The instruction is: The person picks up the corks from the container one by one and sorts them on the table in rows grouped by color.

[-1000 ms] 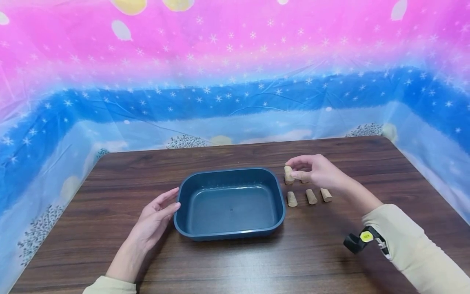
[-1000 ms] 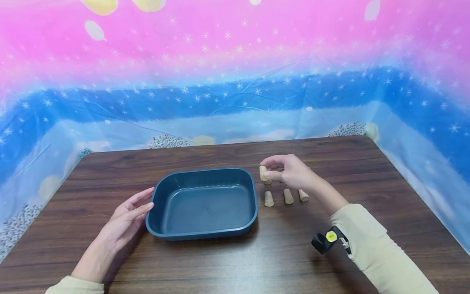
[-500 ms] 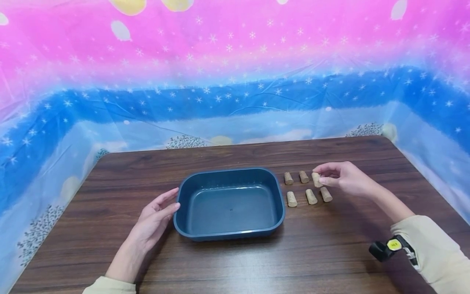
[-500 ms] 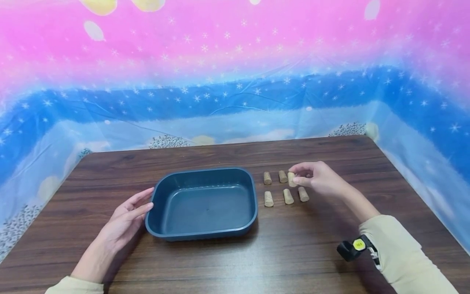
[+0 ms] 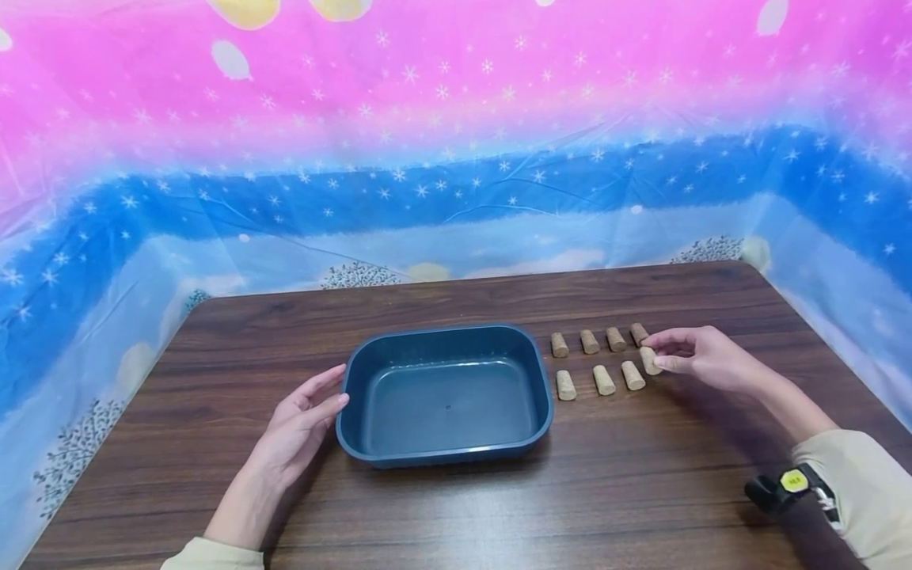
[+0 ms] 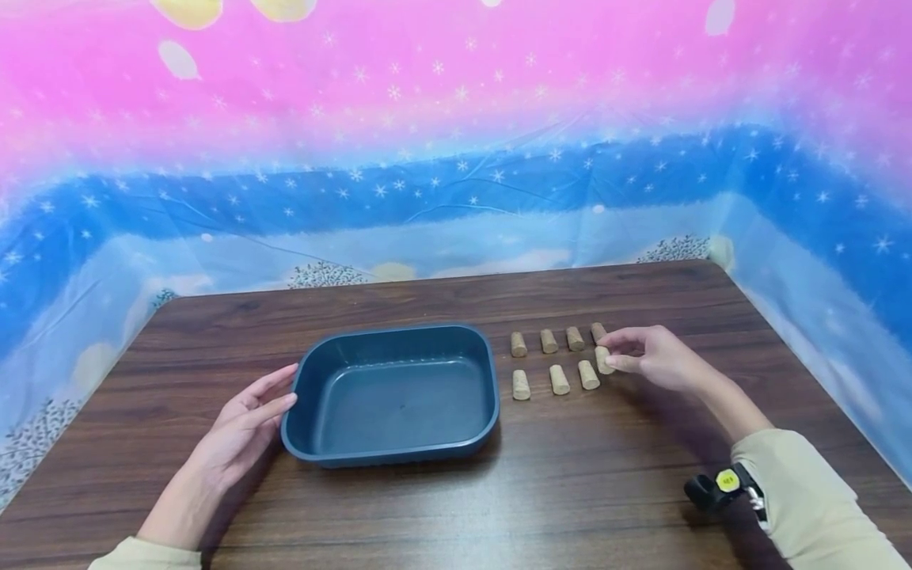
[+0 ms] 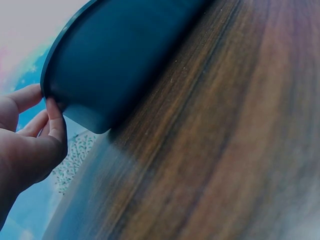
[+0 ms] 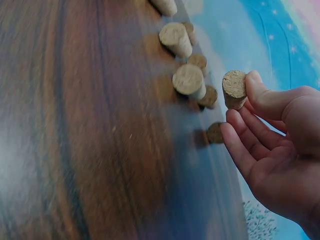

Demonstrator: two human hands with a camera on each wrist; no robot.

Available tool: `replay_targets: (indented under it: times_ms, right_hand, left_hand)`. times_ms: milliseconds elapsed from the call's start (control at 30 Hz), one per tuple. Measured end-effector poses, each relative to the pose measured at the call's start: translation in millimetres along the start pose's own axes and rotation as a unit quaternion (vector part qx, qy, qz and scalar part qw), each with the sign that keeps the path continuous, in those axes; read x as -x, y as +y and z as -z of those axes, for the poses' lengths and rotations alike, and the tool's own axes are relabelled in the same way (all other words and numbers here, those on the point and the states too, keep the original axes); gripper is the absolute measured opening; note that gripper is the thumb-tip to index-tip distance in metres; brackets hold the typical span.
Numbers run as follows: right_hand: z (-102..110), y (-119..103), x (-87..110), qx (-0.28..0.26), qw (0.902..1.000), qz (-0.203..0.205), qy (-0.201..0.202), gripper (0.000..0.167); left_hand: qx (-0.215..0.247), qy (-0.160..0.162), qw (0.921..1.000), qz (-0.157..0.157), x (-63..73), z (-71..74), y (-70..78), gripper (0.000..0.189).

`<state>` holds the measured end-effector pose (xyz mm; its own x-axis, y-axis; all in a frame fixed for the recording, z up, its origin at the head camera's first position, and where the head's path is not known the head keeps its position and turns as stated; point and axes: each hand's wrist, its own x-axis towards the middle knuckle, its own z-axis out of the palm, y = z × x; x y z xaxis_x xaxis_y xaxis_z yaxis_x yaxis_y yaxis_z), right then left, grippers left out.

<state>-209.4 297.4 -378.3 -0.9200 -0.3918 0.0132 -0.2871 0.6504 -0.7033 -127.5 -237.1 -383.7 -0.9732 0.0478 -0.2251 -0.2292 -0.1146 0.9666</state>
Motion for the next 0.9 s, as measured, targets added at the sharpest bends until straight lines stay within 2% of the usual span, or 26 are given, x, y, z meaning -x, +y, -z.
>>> replay_targets:
  times_ms: [200, 467, 900]
  right_hand:
    - [0.0, 9.9, 2.2, 0.014, 0.9999, -0.003, 0.003, 0.032]
    - [-2.2, 20.8, 5.0, 0.003, 0.9989, -0.046, 0.001, 0.041]
    - [-1.2, 30.3, 5.2, -0.052, 0.9965, -0.056, -0.034, 0.046]
  left_hand:
    - [0.0, -0.001, 1.0, -0.002, 0.9, -0.1, 0.4, 0.06]
    - [0.0, -0.001, 1.0, 0.001, 0.9, 0.1, 0.4, 0.06]
    - [-0.002, -0.003, 1.0, 0.005, 0.4, 1.3, 0.7, 0.06]
